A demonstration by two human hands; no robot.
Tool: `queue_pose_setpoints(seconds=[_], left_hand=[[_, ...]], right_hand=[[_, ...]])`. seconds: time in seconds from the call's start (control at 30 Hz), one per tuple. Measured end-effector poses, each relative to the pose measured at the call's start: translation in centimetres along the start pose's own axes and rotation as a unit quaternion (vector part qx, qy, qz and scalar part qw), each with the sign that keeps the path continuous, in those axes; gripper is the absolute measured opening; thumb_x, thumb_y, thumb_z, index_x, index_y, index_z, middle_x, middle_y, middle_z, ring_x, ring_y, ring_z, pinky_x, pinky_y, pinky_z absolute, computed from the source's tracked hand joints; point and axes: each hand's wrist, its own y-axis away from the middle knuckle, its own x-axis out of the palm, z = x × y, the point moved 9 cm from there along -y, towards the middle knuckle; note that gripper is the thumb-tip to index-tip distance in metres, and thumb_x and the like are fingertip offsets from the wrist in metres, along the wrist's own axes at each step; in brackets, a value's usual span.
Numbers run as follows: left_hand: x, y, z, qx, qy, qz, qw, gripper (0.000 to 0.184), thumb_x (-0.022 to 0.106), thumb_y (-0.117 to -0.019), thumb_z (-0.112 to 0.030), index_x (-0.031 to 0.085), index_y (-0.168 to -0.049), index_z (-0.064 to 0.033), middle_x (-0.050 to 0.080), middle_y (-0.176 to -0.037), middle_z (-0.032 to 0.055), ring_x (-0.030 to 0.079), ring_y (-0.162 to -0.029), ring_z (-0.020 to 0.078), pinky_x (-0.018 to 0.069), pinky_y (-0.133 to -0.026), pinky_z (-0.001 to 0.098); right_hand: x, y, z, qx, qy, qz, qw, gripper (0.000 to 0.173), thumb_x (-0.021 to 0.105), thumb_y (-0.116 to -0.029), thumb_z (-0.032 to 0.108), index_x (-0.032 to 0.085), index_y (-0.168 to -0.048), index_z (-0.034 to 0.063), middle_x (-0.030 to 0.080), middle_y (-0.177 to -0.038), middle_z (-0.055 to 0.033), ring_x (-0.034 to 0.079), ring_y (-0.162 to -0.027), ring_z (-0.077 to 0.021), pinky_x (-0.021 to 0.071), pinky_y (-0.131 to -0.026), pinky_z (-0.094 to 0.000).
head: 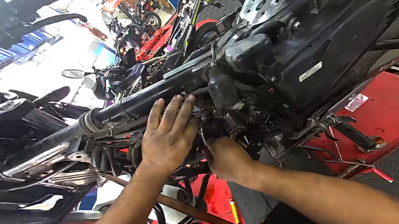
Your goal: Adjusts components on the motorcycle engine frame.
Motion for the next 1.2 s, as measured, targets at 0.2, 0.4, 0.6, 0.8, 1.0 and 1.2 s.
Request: queue_pose_setpoints(seconds=[0.2, 0.4, 0.6, 0.8, 1.0, 1.2], left_hand=[[0.2, 0.1, 0.0, -0.005, -0.008, -0.004, 1.000, 0.025, 0.057, -0.1020, -0.027, 0.076, -0.108, -0.0126, 0.055, -0.152, 0.0112, 0.047, -0.144, 0.0353, 0.0310, -0.120, 0.0609], [0.3, 0.2, 0.1, -0.003, -0.004, -0.012, 1.000, 0.023, 0.055, -0.1008, -0.023, 0.076, -0.106, -0.0128, 0.054, -0.153, 0.0100, 0.048, -0.143, 0.0349, 0.0318, -0.119, 0.0606], [0.5, -0.2, -0.2, -0.005, -0.010, 0.016, 1.000, 0.023, 0.054, -0.1008, -0.019, 0.075, -0.108, -0.0128, 0.049, -0.158, 0.0102, 0.042, -0.148, 0.0359, 0.0263, -0.120, 0.0647], [0.7, -1.3, -1.3, 0.046, -0.024, 0.046, 0.998, 0.018, 0.057, -0.0984, -0.011, 0.075, -0.104, -0.0078, 0.047, -0.158, 0.0138, 0.037, -0.150, 0.0368, 0.0262, -0.120, 0.0666], [0.5, -0.9, -1.1, 0.063, -0.029, 0.013, 0.997, 0.023, 0.051, -0.0996, -0.006, 0.073, -0.108, -0.0057, 0.058, -0.148, 0.0081, 0.042, -0.147, 0.0340, 0.0288, -0.120, 0.0613], [0.1, -0.5, -1.0, 0.050, -0.029, -0.015, 0.998, 0.022, 0.052, -0.0992, -0.005, 0.073, -0.106, -0.0072, 0.065, -0.137, 0.0090, 0.049, -0.141, 0.0339, 0.0312, -0.118, 0.0611]], right_hand=[[-5.1, 3.0, 0.1, -0.012, 0.059, -0.062, 0.996, 0.032, 0.050, -0.1043, 0.037, 0.065, -0.086, 0.0158, 0.062, -0.070, -0.0029, 0.065, -0.068, -0.0218, 0.0531, -0.058, -0.0463], [-9.2, 1.9, 2.4, 0.002, 0.077, 0.001, 0.997, 0.035, 0.052, -0.1011, 0.029, 0.060, -0.070, 0.0145, 0.056, -0.062, -0.0036, 0.057, -0.056, -0.0201, 0.0458, -0.050, -0.0445], [-8.8, 1.3, 3.6, 0.035, 0.085, 0.003, 0.996, 0.027, 0.057, -0.0968, 0.024, 0.062, -0.074, 0.0118, 0.060, -0.062, -0.0063, 0.060, -0.054, -0.0217, 0.0499, -0.049, -0.0472], [-0.4, -0.1, -0.3, 0.018, 0.087, -0.048, 0.995, 0.028, 0.053, -0.1044, 0.035, 0.067, -0.105, 0.0118, 0.068, -0.092, -0.0083, 0.069, -0.091, -0.0273, 0.0579, -0.075, -0.0498], [-3.9, 2.8, -0.4, 0.011, 0.085, -0.069, 0.994, 0.032, 0.050, -0.1045, 0.040, 0.066, -0.090, 0.0167, 0.063, -0.074, -0.0026, 0.066, -0.073, -0.0221, 0.0538, -0.061, -0.0464], [-7.5, 2.3, 1.6, -0.007, 0.102, -0.040, 0.994, 0.035, 0.052, -0.1029, 0.035, 0.060, -0.073, 0.0189, 0.056, -0.067, 0.0000, 0.059, -0.065, -0.0181, 0.0467, -0.054, -0.0432]])
